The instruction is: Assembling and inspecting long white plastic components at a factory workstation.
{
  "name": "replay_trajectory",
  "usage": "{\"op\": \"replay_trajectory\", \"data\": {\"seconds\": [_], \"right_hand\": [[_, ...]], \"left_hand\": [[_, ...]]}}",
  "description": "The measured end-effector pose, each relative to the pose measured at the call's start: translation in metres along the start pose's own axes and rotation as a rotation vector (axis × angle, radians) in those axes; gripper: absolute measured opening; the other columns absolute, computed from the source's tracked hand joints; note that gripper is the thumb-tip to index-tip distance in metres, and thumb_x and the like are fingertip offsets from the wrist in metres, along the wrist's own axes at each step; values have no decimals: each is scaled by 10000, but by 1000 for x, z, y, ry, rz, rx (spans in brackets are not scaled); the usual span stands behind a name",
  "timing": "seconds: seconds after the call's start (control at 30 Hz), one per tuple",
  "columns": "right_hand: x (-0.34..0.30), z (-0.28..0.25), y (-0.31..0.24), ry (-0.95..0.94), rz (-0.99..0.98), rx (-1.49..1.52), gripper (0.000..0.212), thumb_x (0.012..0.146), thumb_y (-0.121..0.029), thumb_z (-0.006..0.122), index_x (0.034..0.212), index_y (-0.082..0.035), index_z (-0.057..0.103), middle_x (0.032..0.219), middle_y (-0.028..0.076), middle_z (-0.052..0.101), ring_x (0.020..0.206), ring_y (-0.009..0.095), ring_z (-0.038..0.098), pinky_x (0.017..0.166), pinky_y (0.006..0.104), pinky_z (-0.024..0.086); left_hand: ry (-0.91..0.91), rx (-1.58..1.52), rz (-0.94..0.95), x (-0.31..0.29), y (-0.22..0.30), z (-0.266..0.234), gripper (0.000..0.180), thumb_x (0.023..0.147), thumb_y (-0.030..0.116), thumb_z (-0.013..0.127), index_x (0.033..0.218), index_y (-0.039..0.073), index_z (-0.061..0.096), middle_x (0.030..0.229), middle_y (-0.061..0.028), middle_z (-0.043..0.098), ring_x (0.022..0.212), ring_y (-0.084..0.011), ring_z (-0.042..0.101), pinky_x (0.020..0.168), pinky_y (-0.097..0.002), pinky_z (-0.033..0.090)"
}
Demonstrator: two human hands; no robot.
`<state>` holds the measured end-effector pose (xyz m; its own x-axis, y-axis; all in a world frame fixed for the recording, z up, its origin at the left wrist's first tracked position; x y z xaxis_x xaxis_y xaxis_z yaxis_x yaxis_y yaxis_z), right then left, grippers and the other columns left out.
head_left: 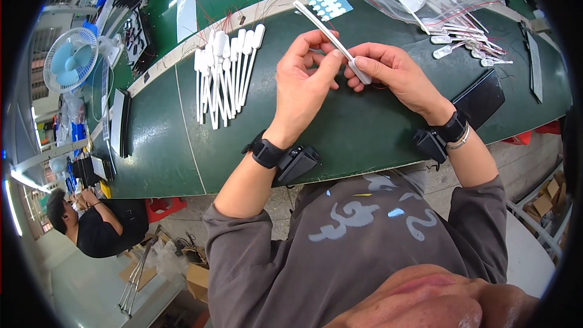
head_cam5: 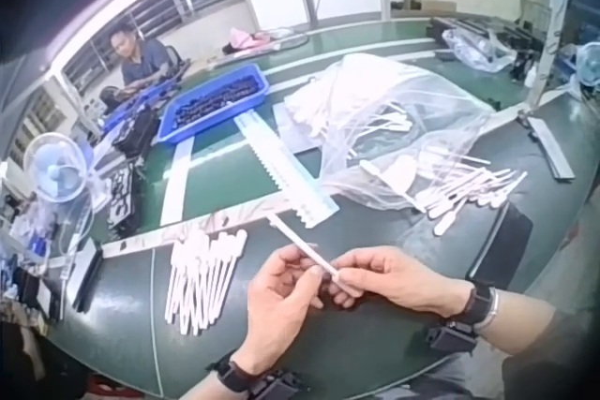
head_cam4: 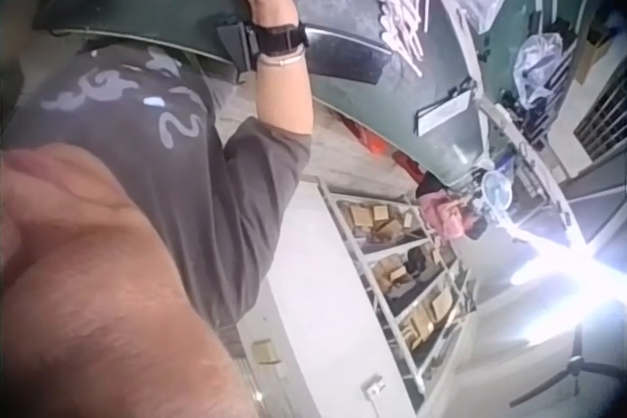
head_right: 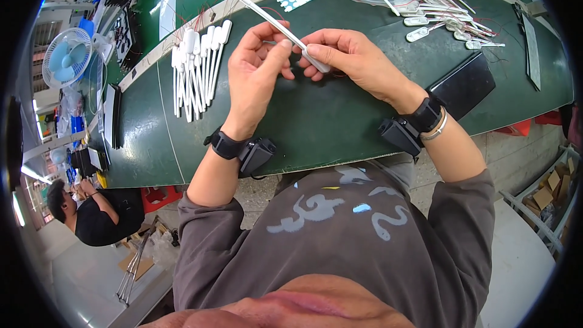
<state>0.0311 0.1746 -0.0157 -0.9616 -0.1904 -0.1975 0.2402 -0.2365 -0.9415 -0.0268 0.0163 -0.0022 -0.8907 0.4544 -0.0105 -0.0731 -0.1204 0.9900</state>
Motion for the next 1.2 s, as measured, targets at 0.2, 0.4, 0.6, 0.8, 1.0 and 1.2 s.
{"op": "replay_trajectory", "data": {"seconds": [0.2, 0.4, 0.6, 0.8, 1.0, 1.2], "right_hand": [[-1, 1, 2, 8, -35, -46, 280, 1000, -238, 527, 1161, -17, 586, 916, -8, 609, 769, 41, 545, 704, 206, 462], [-4, 0, -2, 119, -163, -271, 257, 1000, -235, 522, 1136, -34, 608, 859, -38, 566, 752, 24, 494, 671, 183, 406], [-2, -3, -1, 144, -218, -404, 226, 983, -204, 542, 1100, -30, 627, 846, -49, 560, 778, 31, 495, 701, 190, 408], [-4, -1, -4, 201, -245, -489, 205, 961, -173, 560, 1086, -20, 613, 869, -17, 609, 780, 59, 529, 717, 214, 434], [-5, -7, -9, 217, -212, -627, 203, 971, -168, 551, 1120, -32, 575, 919, -6, 631, 767, 58, 528, 701, 203, 441], [-5, -2, -4, 152, -192, -461, 183, 989, -208, 526, 1090, -58, 553, 879, -23, 596, 706, 39, 482, 626, 190, 404]], "left_hand": [[0, -22, -65, 2, 2, -11, 223, 932, 114, 634, 1097, -36, 639, 868, -39, 622, 684, -51, 545, 574, -212, 490], [3, -17, -22, 3, 3, -10, 228, 944, 156, 628, 1097, -11, 657, 871, -31, 646, 652, -43, 545, 533, -201, 482], [121, -168, 23, 8, 10, -22, 227, 947, 163, 624, 1069, -23, 670, 820, -30, 639, 636, -57, 557, 519, -217, 494], [138, -107, 39, 12, 10, -32, 220, 939, 153, 634, 1053, -33, 666, 822, -34, 631, 647, -63, 566, 526, -222, 508], [194, -88, 118, 15, 11, -30, 298, 903, 98, 674, 1160, -33, 602, 840, -32, 628, 674, -86, 591, 586, -234, 534], [86, -100, 83, 16, -1, -25, 434, 878, 52, 692, 1259, -27, 500, 840, -55, 629, 712, -108, 621, 647, -247, 549]]}}
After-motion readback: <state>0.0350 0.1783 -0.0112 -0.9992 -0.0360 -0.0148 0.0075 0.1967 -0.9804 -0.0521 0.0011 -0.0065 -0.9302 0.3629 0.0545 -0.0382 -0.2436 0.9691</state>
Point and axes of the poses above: each hand's wrist, its own x-axis towards the middle knuckle, its own z-axis out of the palm, y = z × x, the point moved 3 cm from there along x, towards the middle knuckle
